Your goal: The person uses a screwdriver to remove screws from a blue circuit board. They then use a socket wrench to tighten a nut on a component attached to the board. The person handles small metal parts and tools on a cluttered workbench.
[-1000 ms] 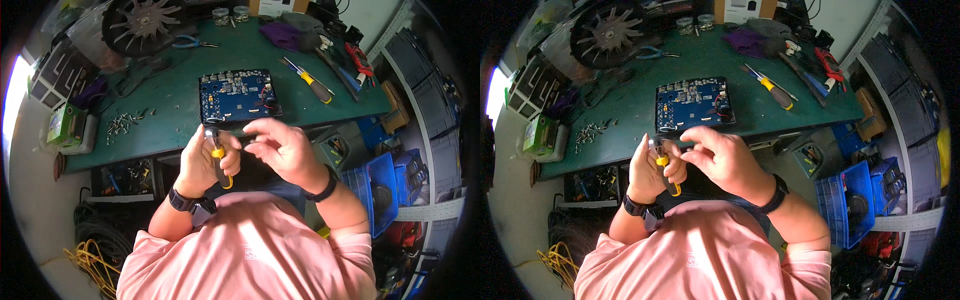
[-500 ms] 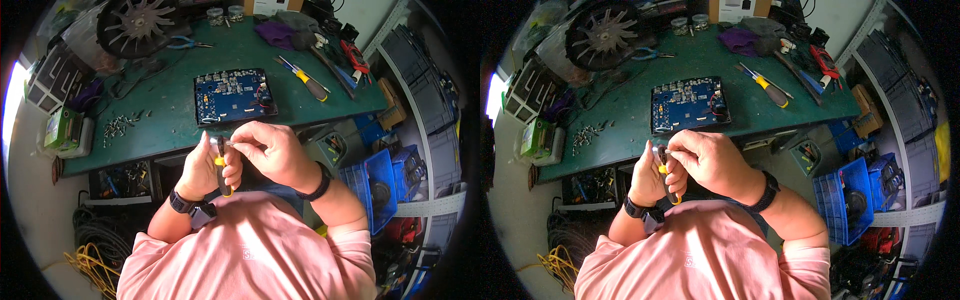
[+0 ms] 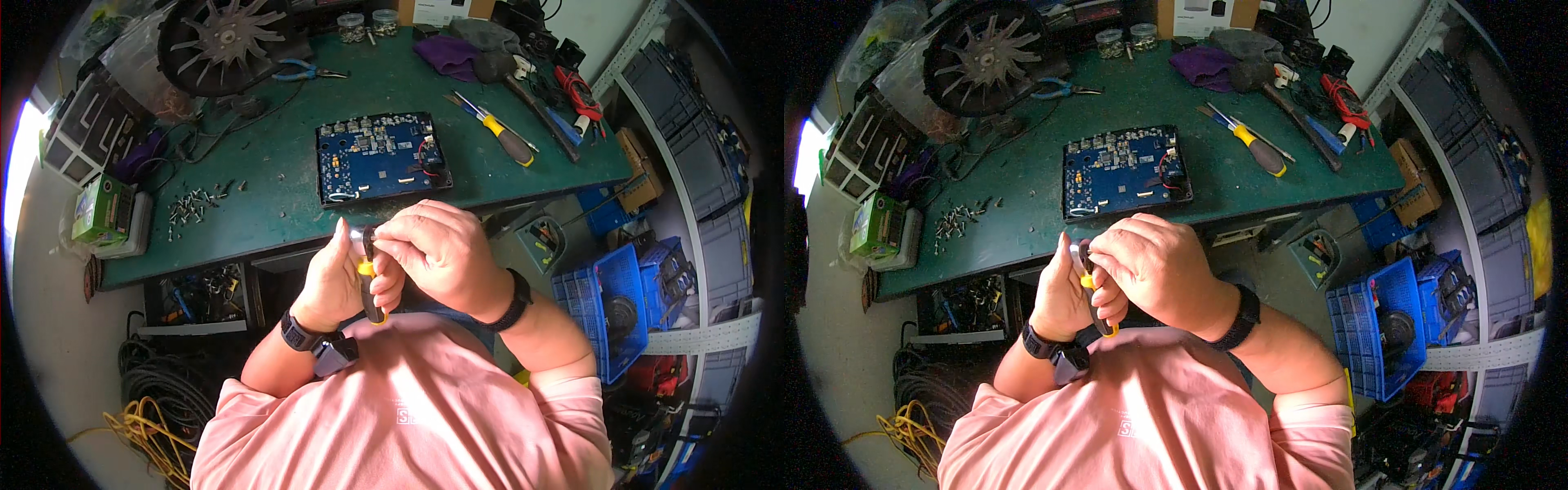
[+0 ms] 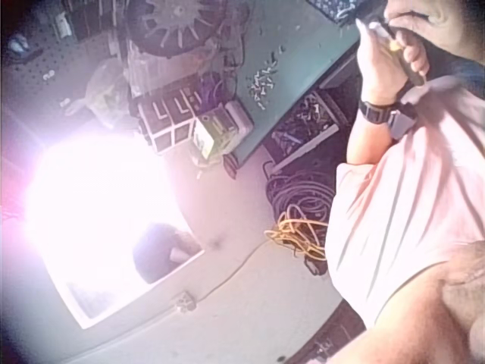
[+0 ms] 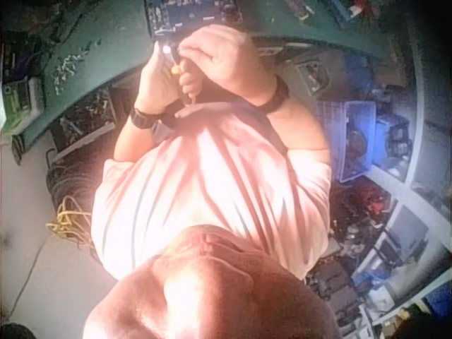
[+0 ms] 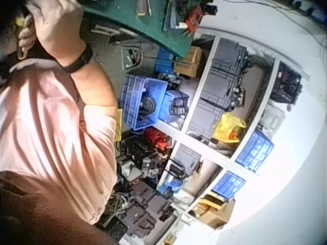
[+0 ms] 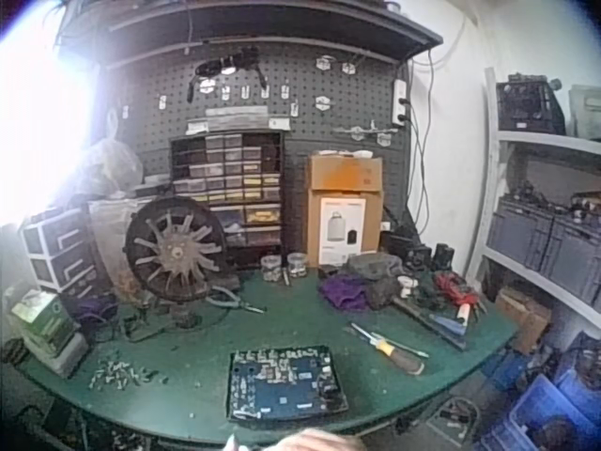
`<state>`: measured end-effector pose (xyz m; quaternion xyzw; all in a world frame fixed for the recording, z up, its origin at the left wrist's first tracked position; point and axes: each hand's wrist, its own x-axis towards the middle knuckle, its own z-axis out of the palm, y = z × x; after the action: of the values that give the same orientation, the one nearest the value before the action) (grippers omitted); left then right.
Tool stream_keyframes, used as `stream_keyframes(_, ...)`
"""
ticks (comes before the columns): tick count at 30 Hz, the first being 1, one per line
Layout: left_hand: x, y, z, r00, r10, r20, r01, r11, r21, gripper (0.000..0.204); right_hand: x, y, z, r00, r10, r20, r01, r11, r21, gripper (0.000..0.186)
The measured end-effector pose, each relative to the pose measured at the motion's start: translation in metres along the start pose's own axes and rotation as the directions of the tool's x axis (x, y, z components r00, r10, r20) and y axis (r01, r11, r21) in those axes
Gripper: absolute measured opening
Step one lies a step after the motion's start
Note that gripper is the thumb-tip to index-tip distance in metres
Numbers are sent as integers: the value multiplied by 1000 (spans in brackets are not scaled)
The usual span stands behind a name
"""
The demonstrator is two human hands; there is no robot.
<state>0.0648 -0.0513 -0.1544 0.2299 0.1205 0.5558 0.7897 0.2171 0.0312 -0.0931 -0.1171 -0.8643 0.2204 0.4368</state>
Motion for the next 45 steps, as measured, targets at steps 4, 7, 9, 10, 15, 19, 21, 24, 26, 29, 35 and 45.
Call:
stream_keyframes(4, -1, -2, 2, 997, 44, -68, -41, 998, 39, 69, -1, -1, 0, 1000, -29, -8, 29, 1000, -9, 10)
stream_keyframes(7, -2, -1, 2, 999, 33, -11, -33, 999, 23, 69, -2, -1, 0, 1000, -21, 1, 21, 1000, -2, 8)
stream_keyframes(9, -2, 1, 2, 999, 27, 26, -27, 1000, 15, 69, -4, 0, 2, 999, -20, -26, 20, 1000, 6, 10)
stream_keyframes(10, -2, 0, 3, 999, 29, 24, -29, 999, 25, 69, -6, 0, 1, 999, -37, -16, 37, 999, -8, 10)
stream_keyframes(15, -4, -3, 6, 997, 67, -46, -63, 993, 96, 70, -9, -5, -6, 996, -68, 61, 76, 986, -145, 17)
stream_keyframes(19, -4, -7, 9, 996, 42, -77, -37, 997, 60, 70, -6, -8, -10, 985, -59, 165, 86, 984, -158, 16)
stream_keyframes(21, -5, -8, 7, 997, 26, -77, -25, 1000, 16, 70, -4, -9, -11, 977, -54, 206, 85, 986, -146, 14)
stream_keyframes(24, -2, -3, 10, 997, -9, -76, 7, 1000, -25, 70, 1, -3, -11, 977, -53, 207, 77, 991, -110, 19)
stream_keyframes(26, -4, -2, 8, 998, 18, -61, -19, 1000, -17, 70, 2, -5, -11, 984, -45, 170, 53, 998, -44, 16)
stream_keyframes(29, -4, -1, 7, 999, 12, -34, -12, 1000, 1, 69, 2, -8, -12, 990, 9, 140, -13, 1000, 25, 14)
stream_keyframes(35, -5, -3, 9, 997, 40, -60, -37, 999, 40, 70, 3, -9, -13, 986, 12, 164, -10, 1000, -10, 11)
stream_keyframes(45, -1, 0, 11, 999, 37, 1, -37, 999, -2, 74, 1, 0, -5, 986, 140, 87, -151, 981, 124, 3)
